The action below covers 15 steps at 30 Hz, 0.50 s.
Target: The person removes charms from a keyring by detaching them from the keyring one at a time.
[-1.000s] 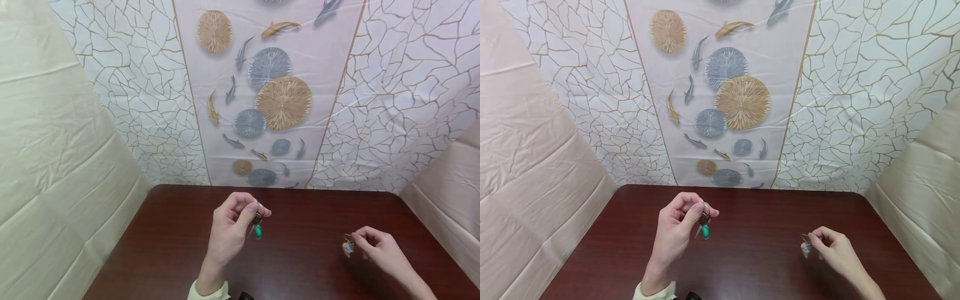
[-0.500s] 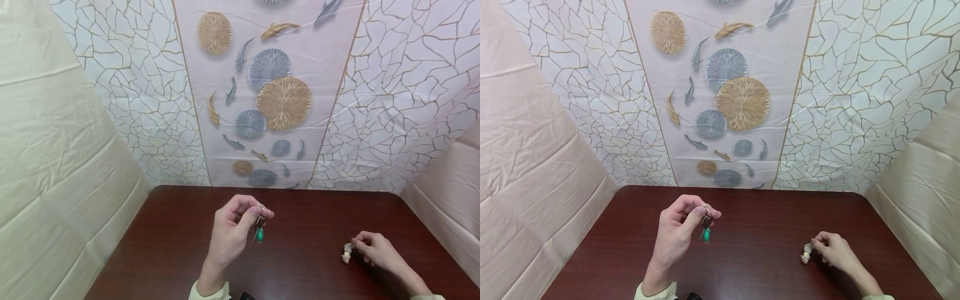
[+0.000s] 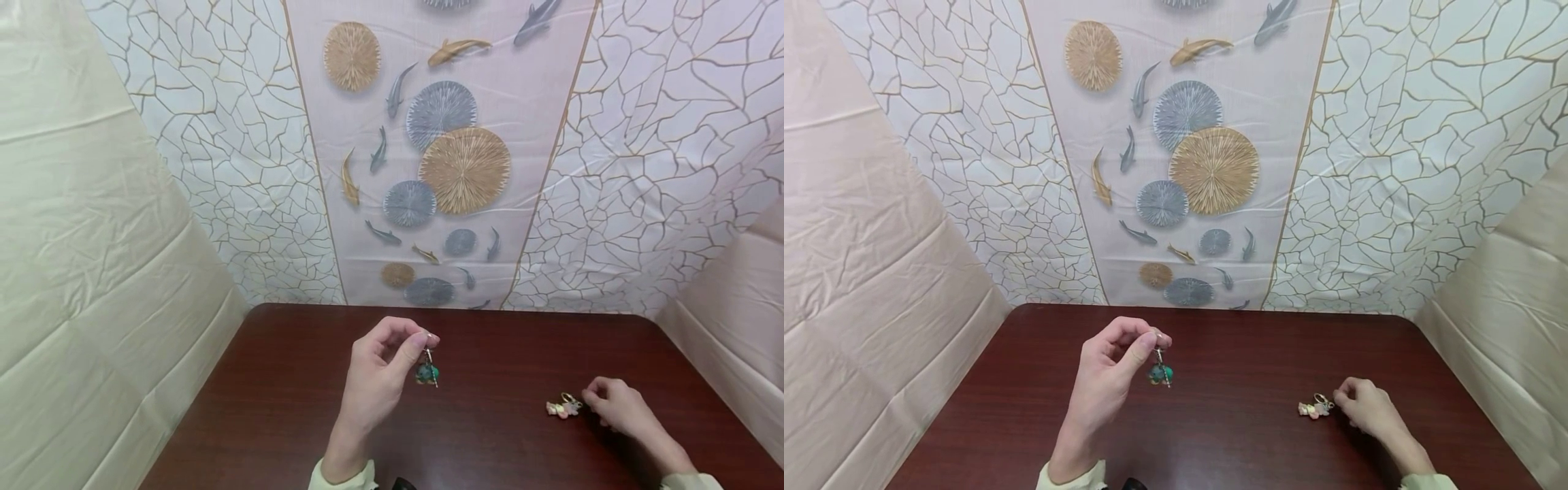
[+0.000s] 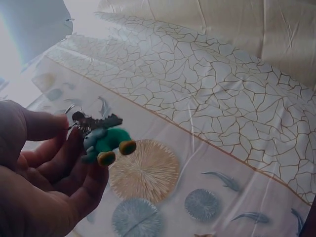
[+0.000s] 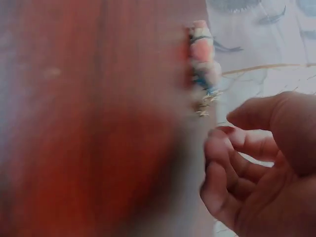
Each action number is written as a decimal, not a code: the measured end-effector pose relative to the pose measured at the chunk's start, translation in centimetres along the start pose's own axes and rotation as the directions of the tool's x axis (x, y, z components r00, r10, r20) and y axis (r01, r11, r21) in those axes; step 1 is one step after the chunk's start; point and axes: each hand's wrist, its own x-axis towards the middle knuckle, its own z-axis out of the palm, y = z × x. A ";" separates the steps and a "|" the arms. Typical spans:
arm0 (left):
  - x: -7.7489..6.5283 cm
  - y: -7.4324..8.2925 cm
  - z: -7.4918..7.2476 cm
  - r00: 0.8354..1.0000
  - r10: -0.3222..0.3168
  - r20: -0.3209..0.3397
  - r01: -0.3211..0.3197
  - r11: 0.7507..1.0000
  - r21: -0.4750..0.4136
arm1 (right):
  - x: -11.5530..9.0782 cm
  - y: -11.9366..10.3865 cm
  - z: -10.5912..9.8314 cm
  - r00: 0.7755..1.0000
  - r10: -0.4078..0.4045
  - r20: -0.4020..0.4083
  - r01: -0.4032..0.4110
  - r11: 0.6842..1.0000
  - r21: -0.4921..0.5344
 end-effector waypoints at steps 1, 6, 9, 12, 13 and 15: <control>0.0 0.0 0.0 1.000 -0.025 -0.012 0.025 1.000 0.004 | 0.0 -0.5 -0.4 0.999 -0.015 -0.030 0.014 0.999 -0.029; 0.1 0.1 0.1 0.997 -0.068 -0.047 0.069 0.998 0.013 | -0.3 -3.9 -2.4 0.992 -0.092 -0.091 0.083 0.991 -0.108; 0.1 0.0 0.1 0.996 -0.076 -0.038 0.077 0.997 0.010 | -0.7 -5.8 -3.2 0.994 -0.103 -0.044 0.100 0.993 -0.069; 0.0 0.0 0.2 0.996 -0.086 -0.021 0.086 0.996 0.010 | -1.2 -7.4 -3.7 0.992 -0.122 -0.014 0.121 0.992 -0.040; 0.0 0.0 0.2 0.996 -0.088 -0.014 0.088 0.996 0.009 | -1.5 -7.9 -3.9 0.991 -0.132 -0.011 0.132 0.991 -0.035; -0.1 0.0 0.3 0.995 -0.097 0.000 0.097 0.995 0.010 | -2.1 -8.9 -4.1 0.988 -0.154 -0.022 0.153 0.987 -0.041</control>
